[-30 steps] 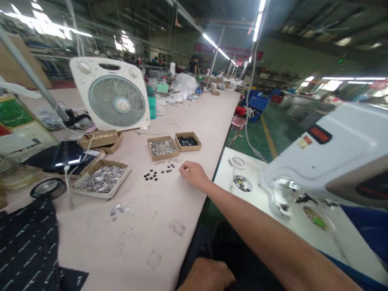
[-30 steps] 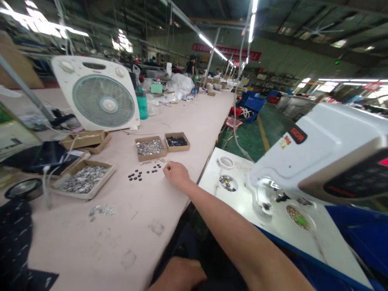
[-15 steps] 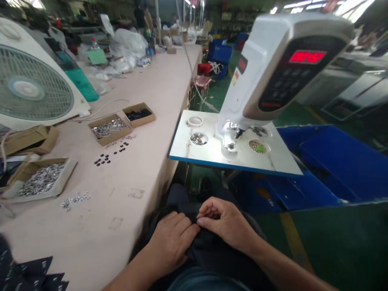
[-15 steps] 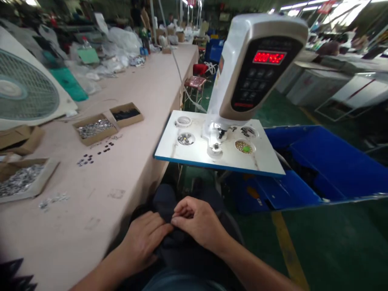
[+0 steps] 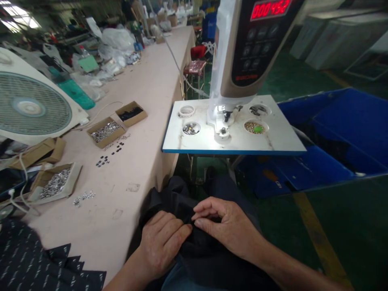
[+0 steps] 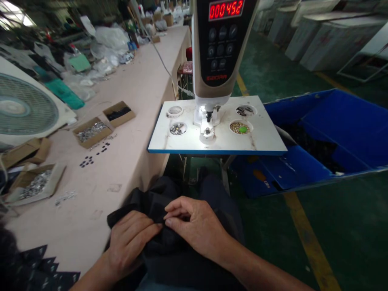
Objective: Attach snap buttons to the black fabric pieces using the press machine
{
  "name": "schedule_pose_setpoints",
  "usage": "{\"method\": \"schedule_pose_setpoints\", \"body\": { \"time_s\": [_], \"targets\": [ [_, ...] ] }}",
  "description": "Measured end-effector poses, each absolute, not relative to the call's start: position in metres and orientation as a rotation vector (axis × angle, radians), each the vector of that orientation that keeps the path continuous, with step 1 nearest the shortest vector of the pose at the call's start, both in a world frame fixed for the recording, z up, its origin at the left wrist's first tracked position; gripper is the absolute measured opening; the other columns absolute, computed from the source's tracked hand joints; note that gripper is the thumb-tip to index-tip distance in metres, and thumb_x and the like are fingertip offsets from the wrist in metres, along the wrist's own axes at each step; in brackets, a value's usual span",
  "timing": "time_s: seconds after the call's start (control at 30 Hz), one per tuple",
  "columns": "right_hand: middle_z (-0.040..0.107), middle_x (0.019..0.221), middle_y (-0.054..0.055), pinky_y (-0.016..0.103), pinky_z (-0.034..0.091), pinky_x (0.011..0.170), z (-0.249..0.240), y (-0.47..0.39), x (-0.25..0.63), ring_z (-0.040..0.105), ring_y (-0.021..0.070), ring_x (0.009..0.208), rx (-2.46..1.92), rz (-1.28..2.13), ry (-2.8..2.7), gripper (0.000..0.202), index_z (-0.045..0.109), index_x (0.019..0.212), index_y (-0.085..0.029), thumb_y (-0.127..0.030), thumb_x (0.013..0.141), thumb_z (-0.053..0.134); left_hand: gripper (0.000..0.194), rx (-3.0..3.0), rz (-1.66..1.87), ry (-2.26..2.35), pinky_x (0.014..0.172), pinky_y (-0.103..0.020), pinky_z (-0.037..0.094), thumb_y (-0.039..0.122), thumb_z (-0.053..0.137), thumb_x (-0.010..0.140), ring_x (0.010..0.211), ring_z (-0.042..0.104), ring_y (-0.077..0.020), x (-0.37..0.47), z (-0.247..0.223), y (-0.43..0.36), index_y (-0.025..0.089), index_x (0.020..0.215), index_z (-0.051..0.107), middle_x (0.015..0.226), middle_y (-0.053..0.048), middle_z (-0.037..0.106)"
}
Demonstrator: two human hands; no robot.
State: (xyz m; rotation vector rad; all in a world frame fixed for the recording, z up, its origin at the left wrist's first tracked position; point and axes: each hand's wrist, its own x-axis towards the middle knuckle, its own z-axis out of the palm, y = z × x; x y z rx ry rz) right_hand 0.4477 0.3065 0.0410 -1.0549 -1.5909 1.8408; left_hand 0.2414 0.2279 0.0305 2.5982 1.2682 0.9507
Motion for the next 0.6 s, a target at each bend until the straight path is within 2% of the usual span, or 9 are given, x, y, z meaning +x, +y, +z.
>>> {"method": "schedule_pose_setpoints", "body": {
  "time_s": [0.2, 0.4, 0.6],
  "targets": [
    [0.08, 0.09, 0.0, 0.024, 0.06, 0.075, 0.041, 0.299, 0.449, 0.077, 0.0167, 0.082, -1.03, 1.744, -1.62, 0.023, 0.072, 0.101, -0.022, -0.014, 0.08, 0.072, 0.022, 2.585, 0.962, 1.24, 0.071, -0.036, 0.043, 0.006, 0.051, 0.092, 0.083, 0.058, -0.0212, 0.243, 0.033, 0.22, 0.007, 0.11, 0.063, 0.092, -0.012, 0.068],
    [0.08, 0.093, -0.002, 0.021, 0.059, 0.077, 0.036, 0.291, 0.451, 0.077, 0.0142, 0.083, -0.989, 1.581, -1.76, 0.025, 0.073, 0.104, -0.024, -0.012, 0.082, 0.071, 0.022, 2.574, 0.967, 1.254, 0.069, -0.035, 0.042, 0.006, 0.049, 0.093, 0.081, 0.058, -0.0204, 0.245, 0.034, 0.218, 0.008, 0.109, 0.063, 0.09, -0.012, 0.067],
    [0.079, 0.097, -0.003, 0.02, 0.057, 0.08, 0.034, 0.288, 0.453, 0.075, 0.0131, 0.086, -0.903, 1.324, -1.977, 0.023, 0.074, 0.104, -0.025, -0.012, 0.086, 0.068, 0.021, 2.545, 1.002, 1.263, 0.068, -0.035, 0.042, 0.009, 0.047, 0.094, 0.079, 0.058, -0.0207, 0.245, 0.034, 0.218, 0.008, 0.107, 0.063, 0.088, -0.012, 0.067]
  ]
}}
